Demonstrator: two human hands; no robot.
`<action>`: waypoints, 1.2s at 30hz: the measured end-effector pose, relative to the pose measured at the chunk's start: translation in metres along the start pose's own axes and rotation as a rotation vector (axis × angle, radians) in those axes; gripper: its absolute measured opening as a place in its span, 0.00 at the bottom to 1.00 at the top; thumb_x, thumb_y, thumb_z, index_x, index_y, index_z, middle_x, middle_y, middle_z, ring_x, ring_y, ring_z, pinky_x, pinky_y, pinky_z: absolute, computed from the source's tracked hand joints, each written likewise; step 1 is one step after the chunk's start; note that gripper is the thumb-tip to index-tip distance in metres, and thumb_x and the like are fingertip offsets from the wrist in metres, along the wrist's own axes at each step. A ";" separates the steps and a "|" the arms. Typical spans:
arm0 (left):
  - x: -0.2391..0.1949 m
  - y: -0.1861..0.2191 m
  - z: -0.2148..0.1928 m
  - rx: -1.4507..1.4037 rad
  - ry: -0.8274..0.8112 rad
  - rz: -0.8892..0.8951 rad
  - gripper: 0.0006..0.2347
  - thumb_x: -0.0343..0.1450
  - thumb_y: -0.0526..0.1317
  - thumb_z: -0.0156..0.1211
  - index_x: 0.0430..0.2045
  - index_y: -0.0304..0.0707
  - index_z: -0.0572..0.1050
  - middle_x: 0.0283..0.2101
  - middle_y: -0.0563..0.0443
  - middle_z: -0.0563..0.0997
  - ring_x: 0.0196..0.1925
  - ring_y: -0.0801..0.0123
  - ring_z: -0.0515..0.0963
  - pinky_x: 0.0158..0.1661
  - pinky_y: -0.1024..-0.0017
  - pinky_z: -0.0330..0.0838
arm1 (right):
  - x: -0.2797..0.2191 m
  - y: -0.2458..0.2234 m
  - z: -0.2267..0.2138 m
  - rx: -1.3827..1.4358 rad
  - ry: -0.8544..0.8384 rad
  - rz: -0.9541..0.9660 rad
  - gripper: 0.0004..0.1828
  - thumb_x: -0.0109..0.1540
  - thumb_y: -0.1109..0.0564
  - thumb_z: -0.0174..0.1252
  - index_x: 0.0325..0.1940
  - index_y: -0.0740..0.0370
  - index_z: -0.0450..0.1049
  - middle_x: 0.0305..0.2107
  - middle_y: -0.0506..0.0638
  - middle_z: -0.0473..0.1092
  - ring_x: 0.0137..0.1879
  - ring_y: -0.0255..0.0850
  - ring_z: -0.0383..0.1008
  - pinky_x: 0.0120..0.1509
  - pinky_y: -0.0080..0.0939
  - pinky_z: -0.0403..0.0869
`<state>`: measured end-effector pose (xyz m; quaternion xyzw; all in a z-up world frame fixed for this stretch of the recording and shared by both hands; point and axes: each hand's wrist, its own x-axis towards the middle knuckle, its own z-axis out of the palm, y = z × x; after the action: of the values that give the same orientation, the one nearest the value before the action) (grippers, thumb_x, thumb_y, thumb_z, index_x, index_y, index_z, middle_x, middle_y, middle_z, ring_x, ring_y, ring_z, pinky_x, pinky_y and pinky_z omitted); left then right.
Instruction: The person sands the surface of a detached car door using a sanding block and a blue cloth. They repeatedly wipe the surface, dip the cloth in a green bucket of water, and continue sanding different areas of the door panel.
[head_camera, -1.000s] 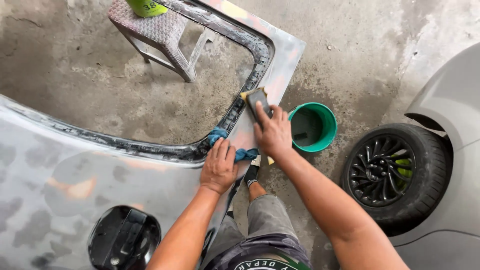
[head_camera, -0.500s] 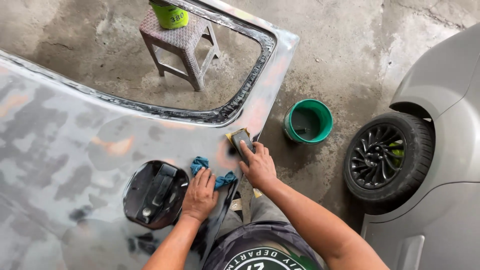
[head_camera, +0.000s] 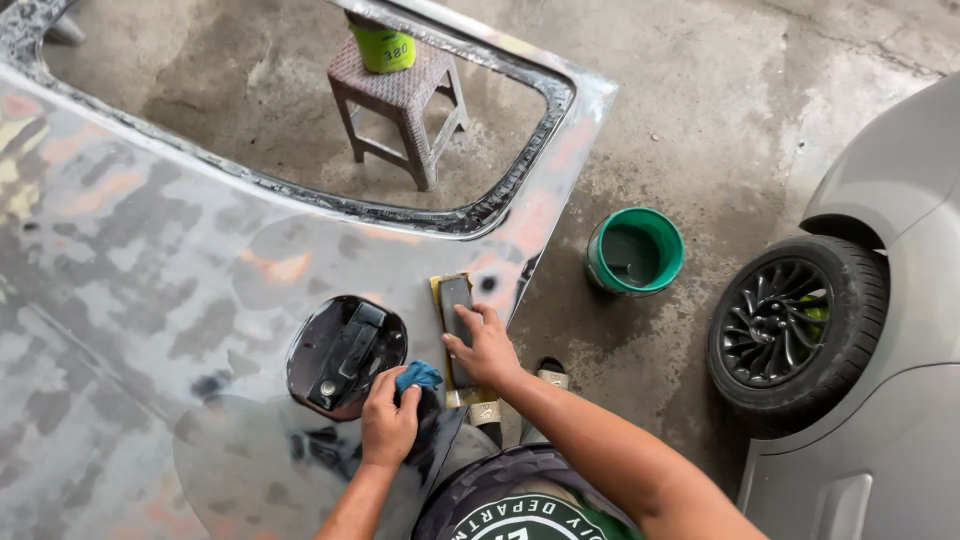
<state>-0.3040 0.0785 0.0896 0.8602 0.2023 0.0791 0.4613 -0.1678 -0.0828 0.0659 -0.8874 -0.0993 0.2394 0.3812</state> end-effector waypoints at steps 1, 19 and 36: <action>0.001 0.013 -0.001 0.000 -0.006 0.000 0.13 0.69 0.36 0.60 0.45 0.31 0.77 0.49 0.40 0.81 0.52 0.49 0.81 0.52 0.62 0.73 | -0.011 0.001 -0.011 0.001 0.002 0.006 0.36 0.63 0.43 0.65 0.72 0.51 0.63 0.66 0.58 0.56 0.72 0.57 0.56 0.70 0.54 0.64; 0.044 0.141 0.046 -0.578 -0.522 -0.207 0.13 0.68 0.39 0.71 0.44 0.34 0.80 0.34 0.52 0.80 0.35 0.76 0.76 0.38 0.74 0.75 | -0.079 0.037 -0.107 0.877 0.006 -0.107 0.09 0.68 0.64 0.54 0.52 0.65 0.73 0.42 0.44 0.76 0.50 0.30 0.75 0.58 0.37 0.77; 0.046 0.120 0.066 -0.747 -0.587 -0.144 0.04 0.73 0.33 0.64 0.31 0.35 0.73 0.33 0.60 0.73 0.33 0.81 0.68 0.36 0.78 0.67 | -0.097 0.027 -0.154 0.644 0.156 -0.006 0.09 0.71 0.63 0.52 0.51 0.66 0.77 0.38 0.45 0.76 0.45 0.31 0.72 0.52 0.36 0.74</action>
<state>-0.2084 -0.0117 0.1497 0.6054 0.0802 -0.1321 0.7808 -0.1751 -0.2329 0.1717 -0.7366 0.0086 0.1887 0.6494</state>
